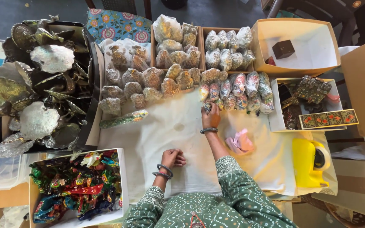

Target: The person wipes small, colorful figurines with a pink cloth and then wraps them in bubble wrap. The person repeats this process for multiple figurines, placing the wrapped items into a box.

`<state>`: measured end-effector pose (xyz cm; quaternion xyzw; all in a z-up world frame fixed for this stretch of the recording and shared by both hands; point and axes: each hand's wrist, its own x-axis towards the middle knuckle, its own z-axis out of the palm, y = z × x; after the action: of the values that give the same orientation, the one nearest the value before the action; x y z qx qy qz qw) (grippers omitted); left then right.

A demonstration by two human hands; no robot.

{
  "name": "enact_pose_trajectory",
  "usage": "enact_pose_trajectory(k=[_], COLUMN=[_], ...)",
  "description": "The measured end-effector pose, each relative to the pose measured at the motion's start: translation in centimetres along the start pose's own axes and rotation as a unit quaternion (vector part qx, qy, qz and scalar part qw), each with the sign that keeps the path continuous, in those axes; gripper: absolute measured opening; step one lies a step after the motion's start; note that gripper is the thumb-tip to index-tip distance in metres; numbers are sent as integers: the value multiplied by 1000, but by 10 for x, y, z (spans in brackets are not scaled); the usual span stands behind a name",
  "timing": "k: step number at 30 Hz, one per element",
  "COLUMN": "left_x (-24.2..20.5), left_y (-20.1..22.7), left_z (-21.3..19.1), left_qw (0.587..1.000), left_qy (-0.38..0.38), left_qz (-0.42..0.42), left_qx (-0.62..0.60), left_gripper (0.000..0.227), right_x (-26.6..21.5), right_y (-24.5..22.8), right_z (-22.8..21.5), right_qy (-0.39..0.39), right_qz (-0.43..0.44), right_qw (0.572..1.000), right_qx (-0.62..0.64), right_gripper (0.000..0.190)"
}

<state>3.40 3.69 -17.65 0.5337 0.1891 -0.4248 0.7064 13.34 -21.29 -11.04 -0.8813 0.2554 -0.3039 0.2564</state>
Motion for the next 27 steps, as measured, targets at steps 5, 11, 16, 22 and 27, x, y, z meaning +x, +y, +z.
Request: enact_pose_trajectory(k=[5,11,16,22,27], left_x=[1,2,2,0,2], left_y=[-1,-3,-2,-1,2], left_z=[-1,-2,-3,-3,-3], left_qw=[1000,1000,1000,1000,1000], left_qy=[0,-4,-3,-1,-1], left_qz=[-2,0,0,6,-4], left_qx=[-1,-1,4,8,17], left_gripper=[36,36,36,36,37], right_x=[-17,-24,-19,-14,-11], right_y=[-1,20,24,25,28], right_z=[-16,-5,7,10,9], right_qy=[-10,-17,-9,-29,-39], right_qz=[-5,53,42,61,37], right_qw=[999,989,993,989,996], right_qx=[47,136,109,132,72], right_gripper=[60,52,37,30,33])
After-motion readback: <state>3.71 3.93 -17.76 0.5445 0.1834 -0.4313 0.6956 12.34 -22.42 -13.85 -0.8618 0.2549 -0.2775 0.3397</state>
